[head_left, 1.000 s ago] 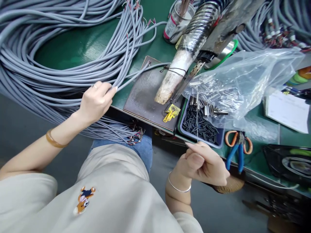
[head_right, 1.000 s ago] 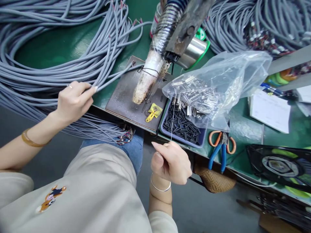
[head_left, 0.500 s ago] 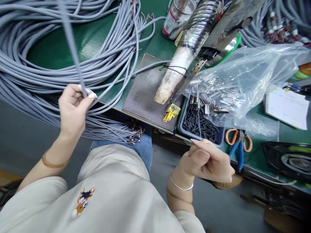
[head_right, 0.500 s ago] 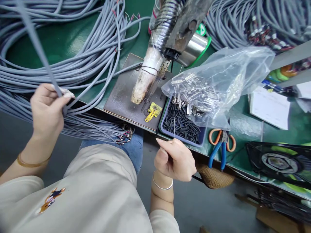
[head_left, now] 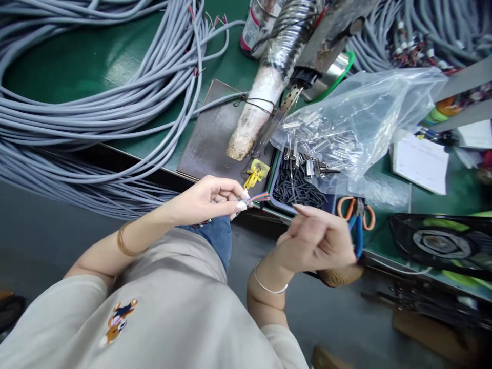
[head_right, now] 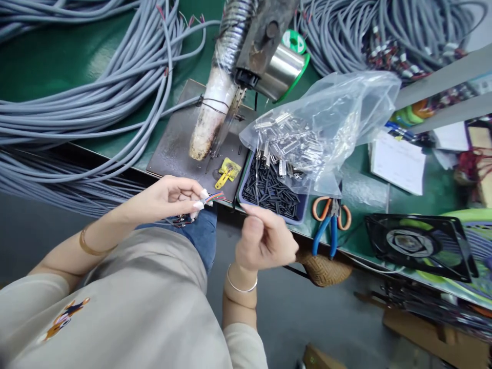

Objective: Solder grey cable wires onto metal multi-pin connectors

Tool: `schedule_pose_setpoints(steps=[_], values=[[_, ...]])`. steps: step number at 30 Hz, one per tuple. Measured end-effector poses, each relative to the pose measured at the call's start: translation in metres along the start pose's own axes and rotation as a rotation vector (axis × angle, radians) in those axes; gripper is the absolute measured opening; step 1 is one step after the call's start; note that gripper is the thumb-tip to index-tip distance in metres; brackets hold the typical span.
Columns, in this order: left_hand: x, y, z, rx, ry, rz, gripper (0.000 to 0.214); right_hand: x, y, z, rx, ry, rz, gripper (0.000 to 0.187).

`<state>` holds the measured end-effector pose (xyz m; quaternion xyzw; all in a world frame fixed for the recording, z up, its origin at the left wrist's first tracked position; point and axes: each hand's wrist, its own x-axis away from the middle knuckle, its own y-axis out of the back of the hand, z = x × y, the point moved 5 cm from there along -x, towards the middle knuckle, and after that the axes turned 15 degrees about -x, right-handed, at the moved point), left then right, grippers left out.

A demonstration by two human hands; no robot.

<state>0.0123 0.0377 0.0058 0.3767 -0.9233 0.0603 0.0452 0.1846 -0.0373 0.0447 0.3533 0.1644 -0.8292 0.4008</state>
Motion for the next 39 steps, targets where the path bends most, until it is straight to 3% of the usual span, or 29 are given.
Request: schedule_pose_setpoints(steps=[4,7,11,15,20,27,30,32,34,36,39], values=[[-0.001,-0.002,0.018,0.024,0.030,-0.157,0.020,0.011,-0.005,-0.017,0.047,-0.339,0.232,0.015],[0.002,0.001,0.020,0.030,0.037,-0.206,0.021,0.019,-0.015,-0.029,-0.020,-0.503,0.353,0.012],[0.004,0.004,0.021,0.044,0.037,-0.218,0.020,0.026,-0.027,-0.036,-0.117,-0.603,0.410,0.009],[0.004,0.005,0.024,0.052,0.011,-0.199,0.017,0.029,-0.033,-0.040,-0.191,-0.685,0.375,0.008],[0.006,0.006,0.024,-0.014,-0.050,-0.215,0.019,0.028,-0.035,-0.042,-0.203,-0.707,0.336,0.010],[0.019,0.006,0.014,-0.512,-0.211,-0.611,0.007,0.028,-0.033,-0.039,-0.162,-0.602,0.315,0.012],[0.021,0.003,0.013,-0.526,-0.179,-0.687,0.015,0.023,-0.027,-0.033,-0.126,-0.463,0.213,0.018],[0.017,0.002,0.017,-0.361,-0.102,-0.603,0.023,0.021,-0.025,-0.030,-0.113,-0.405,0.166,0.018],[0.011,-0.002,0.025,-0.104,0.013,-0.408,0.036,0.021,-0.025,-0.029,-0.110,-0.400,0.170,0.018],[0.006,-0.005,0.032,0.126,0.120,-0.209,0.046,0.023,-0.027,-0.031,-0.097,-0.449,0.215,0.018],[0.003,-0.003,0.035,0.299,0.190,-0.068,0.048,0.029,-0.032,-0.037,-0.082,-0.565,0.319,0.018]])
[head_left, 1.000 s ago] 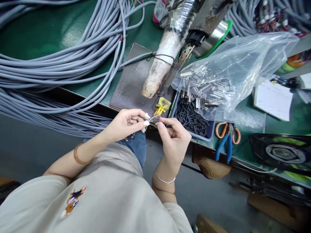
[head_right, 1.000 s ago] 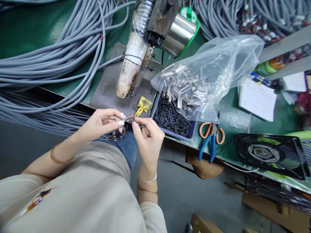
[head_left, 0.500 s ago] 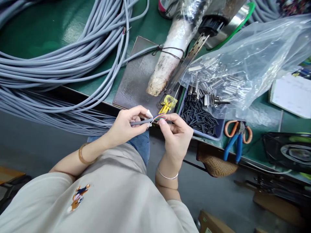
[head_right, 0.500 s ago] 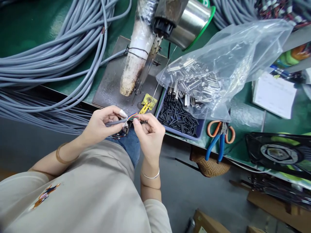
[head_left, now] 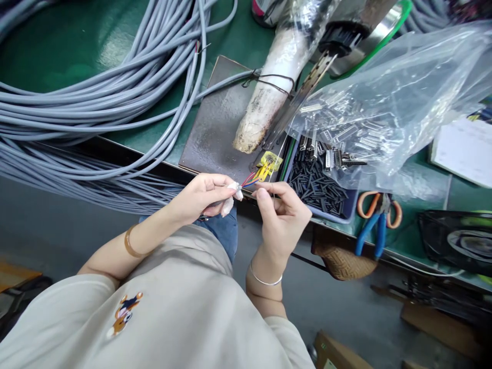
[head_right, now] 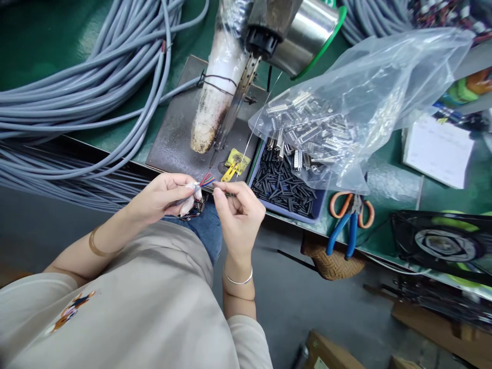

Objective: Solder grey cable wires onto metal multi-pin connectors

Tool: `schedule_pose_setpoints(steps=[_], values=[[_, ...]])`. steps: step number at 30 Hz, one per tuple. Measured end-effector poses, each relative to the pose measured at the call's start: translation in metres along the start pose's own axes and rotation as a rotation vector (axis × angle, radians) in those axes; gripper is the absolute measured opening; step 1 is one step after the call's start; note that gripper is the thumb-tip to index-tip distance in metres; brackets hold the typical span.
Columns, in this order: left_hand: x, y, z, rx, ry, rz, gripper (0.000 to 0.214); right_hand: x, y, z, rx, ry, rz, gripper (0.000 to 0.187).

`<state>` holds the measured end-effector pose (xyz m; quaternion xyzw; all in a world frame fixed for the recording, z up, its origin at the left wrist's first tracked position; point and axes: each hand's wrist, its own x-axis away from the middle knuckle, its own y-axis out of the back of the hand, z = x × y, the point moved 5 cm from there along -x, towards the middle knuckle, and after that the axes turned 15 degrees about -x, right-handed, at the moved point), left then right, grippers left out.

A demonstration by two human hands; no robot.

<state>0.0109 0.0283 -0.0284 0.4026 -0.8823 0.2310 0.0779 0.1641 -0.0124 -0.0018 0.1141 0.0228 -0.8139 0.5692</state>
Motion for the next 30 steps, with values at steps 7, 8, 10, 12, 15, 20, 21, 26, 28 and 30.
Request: schedule_pose_setpoints(steps=[7,8,10,12,15,20,21,26,28,30], values=[[-0.0010,0.0031,0.0014,0.085,0.030,0.053,0.046,-0.0037,-0.0087,-0.0045,-0.053,-0.079,0.092,0.014],[-0.0012,0.0030,0.0021,0.086,0.033,0.051,0.046,-0.0040,-0.0095,-0.0042,-0.056,-0.081,0.095,0.014],[-0.0017,0.0027,0.0035,0.088,0.037,0.050,0.046,-0.0044,-0.0105,-0.0038,-0.069,-0.086,0.093,0.012],[-0.0019,0.0028,0.0041,0.090,0.035,0.047,0.046,-0.0044,-0.0113,-0.0038,-0.081,-0.087,0.094,0.011],[-0.0016,0.0035,0.0043,0.081,0.037,0.031,0.046,-0.0041,-0.0096,-0.0037,-0.053,-0.079,0.064,0.012],[-0.0009,0.0037,0.0036,0.037,0.029,-0.014,0.049,-0.0030,-0.0063,-0.0007,0.023,-0.050,0.028,0.014],[-0.0008,0.0035,0.0037,0.029,0.028,-0.020,0.050,-0.0031,-0.0066,-0.0001,0.029,-0.049,0.034,0.014],[-0.0007,0.0022,0.0047,0.019,0.025,-0.026,0.050,-0.0049,-0.0091,0.0005,-0.010,-0.071,0.047,0.011],[-0.0004,0.0021,0.0051,0.016,0.022,-0.023,0.049,-0.0057,-0.0101,-0.0011,-0.038,-0.101,0.053,0.012],[-0.0001,0.0024,0.0059,0.009,0.021,-0.024,0.049,-0.0063,-0.0100,-0.0029,-0.054,-0.131,0.048,0.013]])
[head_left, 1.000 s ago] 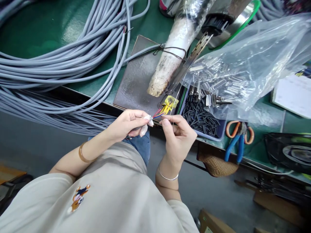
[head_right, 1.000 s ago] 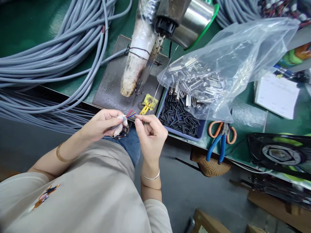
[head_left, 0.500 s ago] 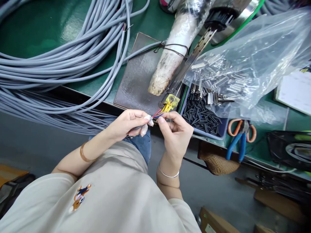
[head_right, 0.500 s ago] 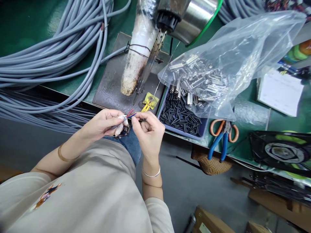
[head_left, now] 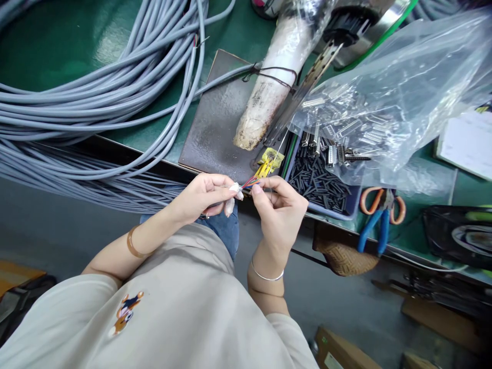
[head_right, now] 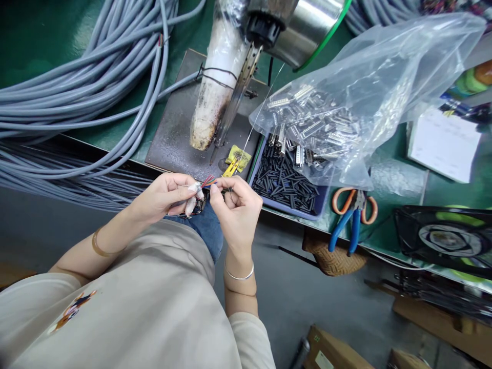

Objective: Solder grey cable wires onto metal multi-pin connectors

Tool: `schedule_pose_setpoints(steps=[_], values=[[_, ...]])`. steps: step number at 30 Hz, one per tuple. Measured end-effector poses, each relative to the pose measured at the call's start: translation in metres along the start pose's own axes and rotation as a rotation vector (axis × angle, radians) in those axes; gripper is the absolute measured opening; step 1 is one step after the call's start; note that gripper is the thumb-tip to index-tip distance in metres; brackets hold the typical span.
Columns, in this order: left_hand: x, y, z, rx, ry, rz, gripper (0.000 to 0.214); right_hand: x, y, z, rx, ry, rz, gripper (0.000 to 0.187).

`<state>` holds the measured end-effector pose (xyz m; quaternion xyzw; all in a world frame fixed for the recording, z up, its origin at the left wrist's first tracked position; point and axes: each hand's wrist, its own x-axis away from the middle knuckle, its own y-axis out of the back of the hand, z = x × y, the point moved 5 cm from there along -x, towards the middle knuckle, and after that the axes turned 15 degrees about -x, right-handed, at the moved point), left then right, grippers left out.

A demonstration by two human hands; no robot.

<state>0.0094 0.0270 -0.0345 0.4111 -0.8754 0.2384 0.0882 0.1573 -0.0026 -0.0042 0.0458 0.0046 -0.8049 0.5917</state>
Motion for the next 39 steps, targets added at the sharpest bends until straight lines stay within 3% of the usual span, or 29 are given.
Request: schedule_pose_setpoints(steps=[5,9,11,13,15,19,22,26,31,39], values=[[0.000,0.002,0.000,0.000,-0.002,-0.012,0.046,0.000,0.002,-0.002,-0.005,-0.057,0.010,0.014],[0.002,0.002,-0.006,0.029,-0.012,0.006,0.046,0.004,-0.002,-0.003,-0.007,-0.073,0.154,0.020],[0.003,0.003,-0.009,0.033,-0.004,0.016,0.046,0.005,0.002,-0.001,-0.012,0.014,0.098,0.019],[0.005,0.004,-0.011,0.030,0.012,0.022,0.046,0.007,0.011,0.003,0.011,0.168,-0.039,0.009],[0.006,0.006,-0.012,0.032,0.023,0.030,0.046,0.009,0.014,0.008,0.071,0.326,-0.095,0.011],[0.007,0.006,-0.012,0.033,0.035,0.065,0.047,0.012,0.010,0.015,0.221,0.560,-0.007,0.016],[0.008,0.005,-0.010,0.033,0.052,0.088,0.047,0.011,0.006,0.016,0.321,0.630,0.056,0.019],[0.009,0.005,-0.009,0.044,0.054,0.108,0.045,0.008,0.003,0.016,0.307,0.602,0.124,0.019],[0.006,0.005,-0.007,0.055,0.028,0.088,0.045,0.004,-0.002,0.015,0.257,0.420,0.180,0.006],[0.004,0.002,-0.006,0.017,-0.064,-0.047,0.049,0.014,-0.003,0.014,0.152,0.308,0.057,0.004]])
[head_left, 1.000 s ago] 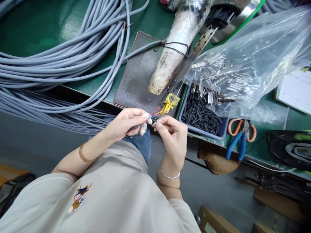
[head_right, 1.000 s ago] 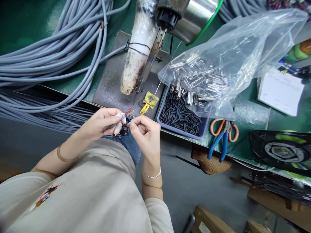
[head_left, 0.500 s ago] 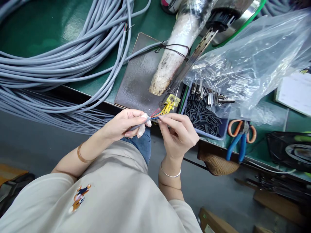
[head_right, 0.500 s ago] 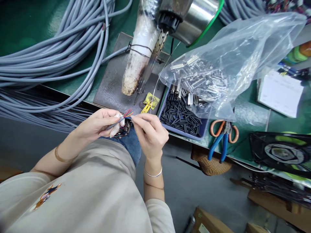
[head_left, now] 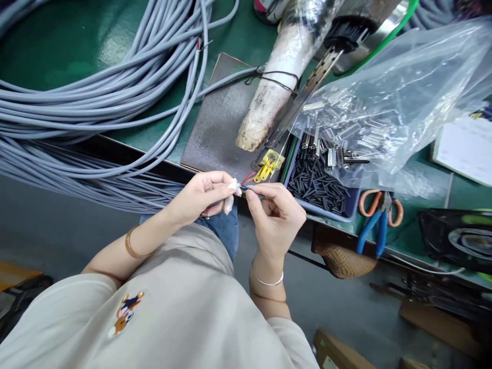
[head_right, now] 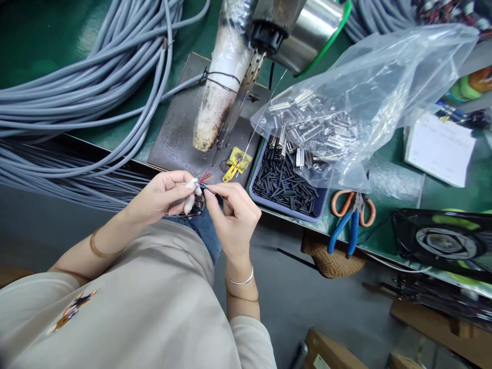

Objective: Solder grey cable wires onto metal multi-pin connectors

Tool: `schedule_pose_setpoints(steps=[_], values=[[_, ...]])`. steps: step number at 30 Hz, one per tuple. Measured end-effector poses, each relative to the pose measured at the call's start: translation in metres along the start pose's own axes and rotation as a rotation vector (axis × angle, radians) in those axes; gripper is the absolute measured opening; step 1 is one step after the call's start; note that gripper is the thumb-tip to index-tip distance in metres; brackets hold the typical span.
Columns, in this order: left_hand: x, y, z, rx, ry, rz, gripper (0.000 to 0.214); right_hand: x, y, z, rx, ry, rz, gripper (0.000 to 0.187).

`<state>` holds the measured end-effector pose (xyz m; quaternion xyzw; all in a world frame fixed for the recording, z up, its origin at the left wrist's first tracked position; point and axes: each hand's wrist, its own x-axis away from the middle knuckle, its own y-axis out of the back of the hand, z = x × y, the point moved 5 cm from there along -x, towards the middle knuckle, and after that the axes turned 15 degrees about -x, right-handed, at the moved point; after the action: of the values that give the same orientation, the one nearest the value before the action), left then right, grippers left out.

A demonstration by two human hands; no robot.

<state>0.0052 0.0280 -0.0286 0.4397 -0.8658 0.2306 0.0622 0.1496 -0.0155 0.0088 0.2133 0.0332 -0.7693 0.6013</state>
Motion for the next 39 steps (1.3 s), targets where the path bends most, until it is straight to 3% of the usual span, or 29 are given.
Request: schedule_pose_setpoints(steps=[9,16,23,28,34,39], values=[[-0.001,-0.005,0.000,-0.044,-0.049,-0.092,0.047,0.000,-0.002,-0.009,-0.041,-0.129,-0.048,0.010],[0.000,-0.005,-0.001,-0.064,-0.068,-0.161,0.039,-0.002,-0.003,0.002,0.080,0.000,-0.035,0.005],[0.001,-0.006,-0.002,-0.080,-0.081,-0.193,0.040,-0.004,-0.004,0.003,0.097,0.011,-0.011,0.007],[0.003,-0.006,-0.005,-0.130,-0.057,-0.161,0.045,-0.006,-0.004,0.000,0.001,-0.031,0.015,0.009],[0.005,-0.005,0.001,-0.020,0.070,0.051,0.049,-0.003,-0.005,-0.007,-0.091,0.013,0.007,0.007],[0.003,-0.003,0.002,0.040,0.031,-0.003,0.046,0.000,-0.006,-0.020,-0.168,-0.151,-0.032,0.010]])
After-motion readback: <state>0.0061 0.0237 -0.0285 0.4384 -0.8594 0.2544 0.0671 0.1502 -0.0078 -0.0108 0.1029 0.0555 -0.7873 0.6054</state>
